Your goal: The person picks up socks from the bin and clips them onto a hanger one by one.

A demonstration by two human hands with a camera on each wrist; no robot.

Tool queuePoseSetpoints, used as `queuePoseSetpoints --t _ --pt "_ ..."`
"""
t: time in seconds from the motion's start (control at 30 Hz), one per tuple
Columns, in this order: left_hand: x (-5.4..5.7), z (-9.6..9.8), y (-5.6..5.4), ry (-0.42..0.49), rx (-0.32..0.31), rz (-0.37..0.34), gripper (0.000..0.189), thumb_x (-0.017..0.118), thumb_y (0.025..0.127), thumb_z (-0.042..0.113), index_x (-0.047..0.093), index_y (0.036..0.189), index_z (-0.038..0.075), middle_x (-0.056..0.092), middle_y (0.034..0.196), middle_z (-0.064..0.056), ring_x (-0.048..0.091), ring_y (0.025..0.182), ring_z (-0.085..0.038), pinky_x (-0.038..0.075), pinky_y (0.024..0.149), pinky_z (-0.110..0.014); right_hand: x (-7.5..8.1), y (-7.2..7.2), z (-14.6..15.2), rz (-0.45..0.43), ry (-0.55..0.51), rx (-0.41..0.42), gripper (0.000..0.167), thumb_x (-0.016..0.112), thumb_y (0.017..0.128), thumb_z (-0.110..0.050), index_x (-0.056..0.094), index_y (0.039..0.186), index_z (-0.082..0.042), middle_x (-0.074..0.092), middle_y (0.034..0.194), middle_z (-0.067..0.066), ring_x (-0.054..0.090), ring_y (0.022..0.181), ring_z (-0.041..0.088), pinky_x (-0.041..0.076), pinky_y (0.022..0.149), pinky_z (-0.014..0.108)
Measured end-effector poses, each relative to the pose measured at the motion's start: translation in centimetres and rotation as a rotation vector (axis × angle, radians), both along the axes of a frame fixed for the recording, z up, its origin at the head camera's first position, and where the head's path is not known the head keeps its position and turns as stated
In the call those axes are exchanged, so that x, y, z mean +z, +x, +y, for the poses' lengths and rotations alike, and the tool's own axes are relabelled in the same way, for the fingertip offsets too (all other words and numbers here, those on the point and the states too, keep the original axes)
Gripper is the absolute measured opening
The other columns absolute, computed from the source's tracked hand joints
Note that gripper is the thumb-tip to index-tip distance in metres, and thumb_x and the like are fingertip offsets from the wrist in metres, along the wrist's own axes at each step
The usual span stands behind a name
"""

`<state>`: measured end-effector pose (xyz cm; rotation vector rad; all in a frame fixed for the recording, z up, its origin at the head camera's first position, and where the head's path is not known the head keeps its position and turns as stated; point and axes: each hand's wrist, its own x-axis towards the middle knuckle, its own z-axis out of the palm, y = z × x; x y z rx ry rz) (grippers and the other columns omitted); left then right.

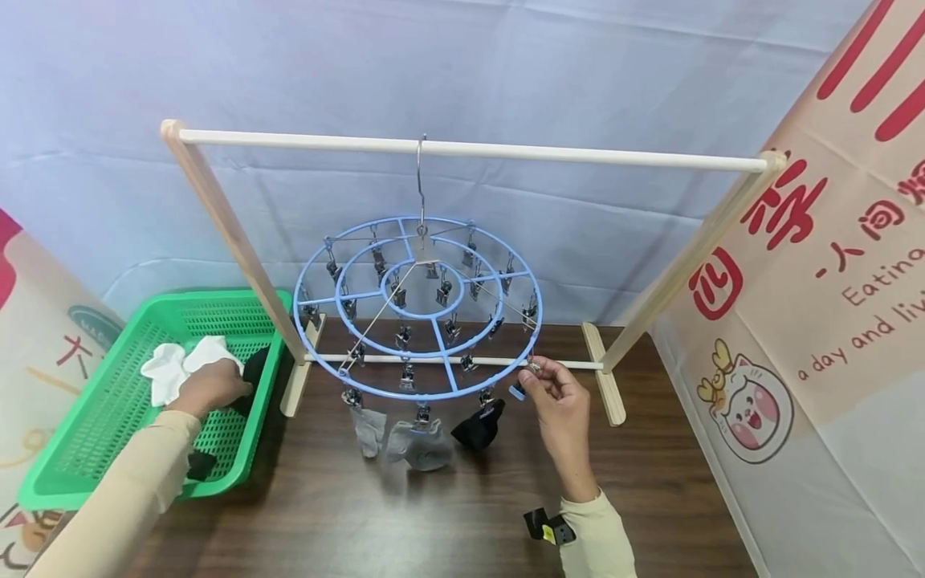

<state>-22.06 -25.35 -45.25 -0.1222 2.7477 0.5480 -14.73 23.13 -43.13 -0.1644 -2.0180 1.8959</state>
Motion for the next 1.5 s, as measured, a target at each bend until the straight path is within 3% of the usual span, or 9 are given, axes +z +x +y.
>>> queuePoseSetpoints --t 0.13,0.47,0.8,0.93,1.1,1.2,1.3,1.43,1.5 --pt "1.6 0.7 0.5 0.037 -0.043 0.057 0.043 0.057 0.094 0.018 0.041 0.054 0.017 0.042 0.046 0.0 0.056 0.049 -0.022 0.04 0.046 -0.033 -0.1 0.0 0.1 0.025 0.016 -0.014 0.024 0.067 0.09 -0.004 0.065 0.11 0.009 0.063 0.081 -0.004 0.051 0.06 0.007 0.042 0.053 0.016" --pt "4.5 2.0 2.7 0.18 -0.028 0.244 0.022 0.051 0.096 0.016 0.051 0.076 0.006 0.053 0.061 -0.005 0.057 0.052 -0.02 0.043 0.05 -0.034 0.3 0.4 0.1 0.0 0.087 -0.008 0.028 0.063 0.093 -0.007 0.064 0.116 0.009 0.064 0.087 -0.011 0.054 0.064 0.007 0.045 0.058 0.016" --pt "7.0 2.3 5.1 0.671 -0.041 0.229 0.011 0.042 0.097 -0.003 0.051 0.099 -0.01 0.059 0.092 -0.021 0.065 0.065 -0.021 0.054 0.056 -0.034 0.9 0.8 0.1 0.01 0.068 0.06 0.027 0.068 0.089 -0.002 0.065 0.112 0.011 0.069 0.092 -0.009 0.054 0.067 0.004 0.045 0.057 0.016" --pt "7.7 2.8 5.8 0.772 -0.035 0.256 0.018 0.046 0.098 -0.001 0.058 0.103 -0.015 0.063 0.089 -0.021 0.066 0.061 -0.017 0.056 0.057 -0.033 1.3 0.8 -0.1 0.008 0.046 0.075 0.027 0.067 0.09 -0.004 0.065 0.112 0.01 0.069 0.092 -0.007 0.055 0.068 0.004 0.045 0.058 0.017" --pt "8.4 3.6 6.6 0.85 -0.055 0.262 0.024 0.052 0.099 0.005 0.061 0.106 -0.016 0.068 0.091 -0.01 0.068 0.063 -0.018 0.056 0.059 -0.032 1.6 1.0 -0.3 0.02 0.039 0.072 0.025 0.066 0.089 -0.001 0.064 0.112 0.011 0.064 0.085 -0.004 0.054 0.066 0.004 0.045 0.056 0.017" --pt "9.0 3.9 7.1 0.911 -0.133 0.247 0.025 0.055 0.099 0.008 0.063 0.11 -0.013 0.071 0.093 -0.004 0.07 0.07 -0.02 0.056 0.064 -0.032 1.7 1.2 -0.4 0.038 0.023 0.083 0.026 0.066 0.089 0.002 0.062 0.112 0.014 0.063 0.082 -0.004 0.053 0.064 0.004 0.044 0.056 0.017" --pt "9.5 4.0 7.5 1.029 -0.313 0.166 0.028 0.056 0.096 0.001 0.058 0.121 -0.012 0.072 0.097 -0.01 0.071 0.081 -0.024 0.056 0.072 -0.033 1.8 1.4 -0.5 0.053 0.019 0.087 0.026 0.065 0.089 0.002 0.061 0.111 0.015 0.064 0.083 -0.003 0.053 0.064 0.004 0.044 0.056 0.017" --pt "9.8 4.2 7.8 1.093 -0.52 0.058 0.043 0.062 0.087 -0.01 0.051 0.129 -0.011 0.053 0.07 0.002 0.052 0.063 -0.009 0.05 0.065 -0.024 1.8 1.6 -0.5 0.056 0.034 0.08 0.025 0.064 0.091 -0.001 0.062 0.111 0.014 0.065 0.085 -0.003 0.054 0.065 0.003 0.045 0.056 0.016" --pt "9.8 4.5 8.0 1.071 -0.543 0.061 0.044 0.066 0.083 -0.012 0.053 0.126 -0.011 0.052 0.072 0.005 0.048 0.064 -0.005 0.05 0.063 -0.022 1.8 1.7 -0.5 0.051 0.047 0.072 0.025 0.063 0.092 -0.001 0.062 0.112 0.014 0.065 0.084 -0.004 0.055 0.065 0.003 0.045 0.056 0.016"
